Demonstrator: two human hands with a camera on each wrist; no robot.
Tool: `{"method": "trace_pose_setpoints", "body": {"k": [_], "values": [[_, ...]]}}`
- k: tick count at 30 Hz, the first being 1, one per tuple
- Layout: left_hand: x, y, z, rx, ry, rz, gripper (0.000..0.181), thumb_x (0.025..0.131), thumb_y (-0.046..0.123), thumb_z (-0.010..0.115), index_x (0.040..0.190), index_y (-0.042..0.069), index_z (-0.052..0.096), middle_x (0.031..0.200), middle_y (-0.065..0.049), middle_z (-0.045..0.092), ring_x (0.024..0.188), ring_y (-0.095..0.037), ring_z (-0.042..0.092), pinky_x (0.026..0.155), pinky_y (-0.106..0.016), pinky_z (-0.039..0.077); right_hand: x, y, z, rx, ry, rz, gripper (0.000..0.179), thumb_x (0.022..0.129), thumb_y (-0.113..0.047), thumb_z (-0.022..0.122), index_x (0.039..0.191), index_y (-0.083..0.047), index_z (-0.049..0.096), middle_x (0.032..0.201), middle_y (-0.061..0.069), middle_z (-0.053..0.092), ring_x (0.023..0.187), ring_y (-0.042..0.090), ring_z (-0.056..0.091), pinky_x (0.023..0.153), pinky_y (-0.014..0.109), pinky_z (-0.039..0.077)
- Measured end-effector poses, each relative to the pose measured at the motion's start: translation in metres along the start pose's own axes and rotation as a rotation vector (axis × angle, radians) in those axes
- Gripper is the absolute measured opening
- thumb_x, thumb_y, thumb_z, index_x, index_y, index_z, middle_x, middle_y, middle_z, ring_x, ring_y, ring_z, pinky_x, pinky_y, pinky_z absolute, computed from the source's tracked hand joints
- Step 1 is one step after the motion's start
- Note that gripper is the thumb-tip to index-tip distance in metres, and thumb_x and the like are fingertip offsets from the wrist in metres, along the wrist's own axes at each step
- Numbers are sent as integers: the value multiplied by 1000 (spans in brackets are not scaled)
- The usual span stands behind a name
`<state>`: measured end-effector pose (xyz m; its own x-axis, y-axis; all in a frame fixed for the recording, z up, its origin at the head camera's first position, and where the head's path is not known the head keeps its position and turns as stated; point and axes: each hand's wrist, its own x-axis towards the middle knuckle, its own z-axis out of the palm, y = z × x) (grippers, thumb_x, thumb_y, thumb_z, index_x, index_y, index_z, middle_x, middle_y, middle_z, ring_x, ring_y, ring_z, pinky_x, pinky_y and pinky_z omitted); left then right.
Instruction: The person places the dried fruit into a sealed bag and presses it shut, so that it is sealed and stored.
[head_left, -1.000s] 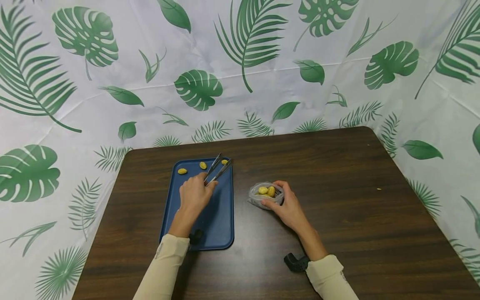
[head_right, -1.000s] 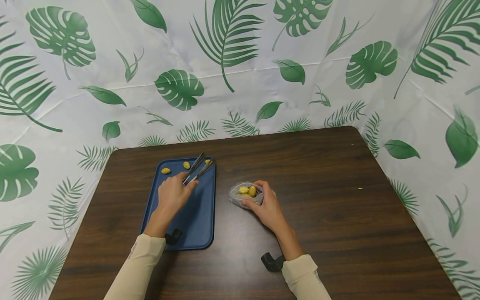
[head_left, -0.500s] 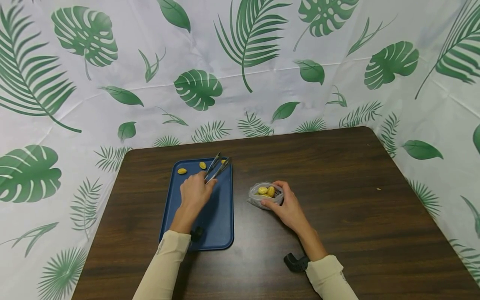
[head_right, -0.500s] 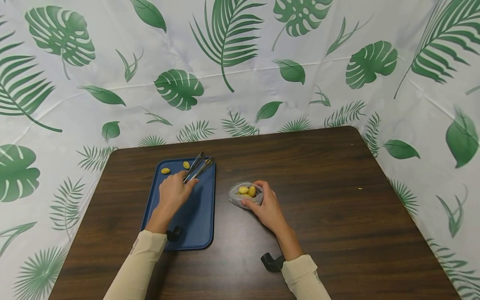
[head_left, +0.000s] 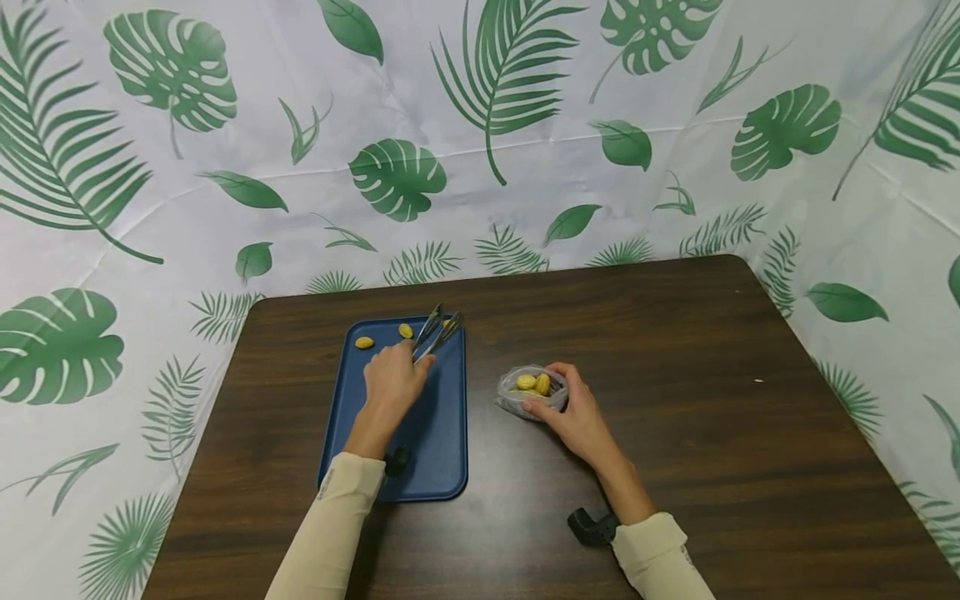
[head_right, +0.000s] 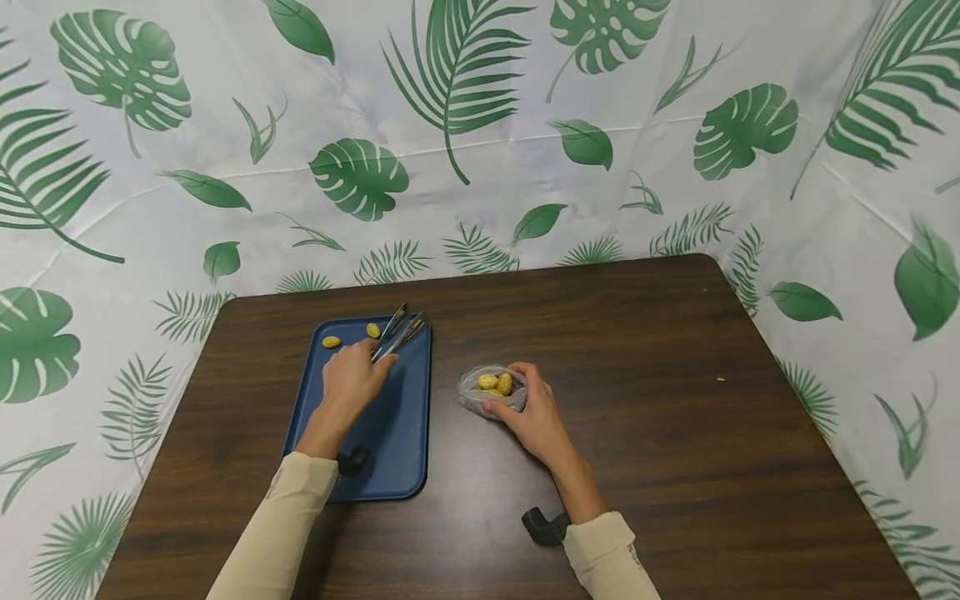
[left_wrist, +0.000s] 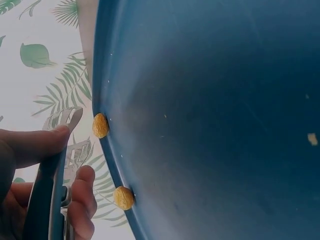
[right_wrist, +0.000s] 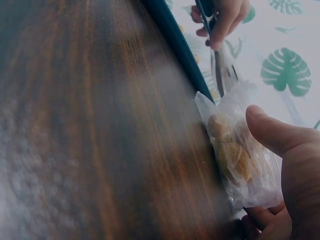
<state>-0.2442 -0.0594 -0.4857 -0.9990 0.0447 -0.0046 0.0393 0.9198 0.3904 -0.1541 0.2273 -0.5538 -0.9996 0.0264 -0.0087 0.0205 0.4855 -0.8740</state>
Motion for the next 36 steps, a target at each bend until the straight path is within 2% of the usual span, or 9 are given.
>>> {"method": "trace_pose_setpoints", "body": {"k": [6,16,26,36], "values": [[2,0,-1,3,-4,-8,34,98,39,70,96,5,70,69,-8,60,57,-24,54,54,-37,39,1,0,1,4,-9,-5,75,88,-48,81,144,-16,42,134,14,60,117,31,59,101,53,43],[8,1,4,12,-10,-5,33,98,37,69,102,5,72,72,-9,61,59,-25,55,55,-38,40,1,1,-1,1,7,-19,74,88,-46,81,144,-16,43,133,15,61,116,32,59,100,53,44],[8,-5,12,30,-35,-30,32,99,37,67,90,6,67,72,-10,60,61,-27,56,58,-41,42,0,-1,1,-19,12,9,75,86,-47,82,143,-18,43,135,15,59,120,36,56,103,58,42],[6,-4,13,19,-19,1,24,101,29,66,102,6,72,74,-10,63,64,-27,58,60,-42,45,-1,0,0,-12,9,-2,74,87,-46,82,143,-17,43,135,15,59,119,34,56,102,58,42]]}}
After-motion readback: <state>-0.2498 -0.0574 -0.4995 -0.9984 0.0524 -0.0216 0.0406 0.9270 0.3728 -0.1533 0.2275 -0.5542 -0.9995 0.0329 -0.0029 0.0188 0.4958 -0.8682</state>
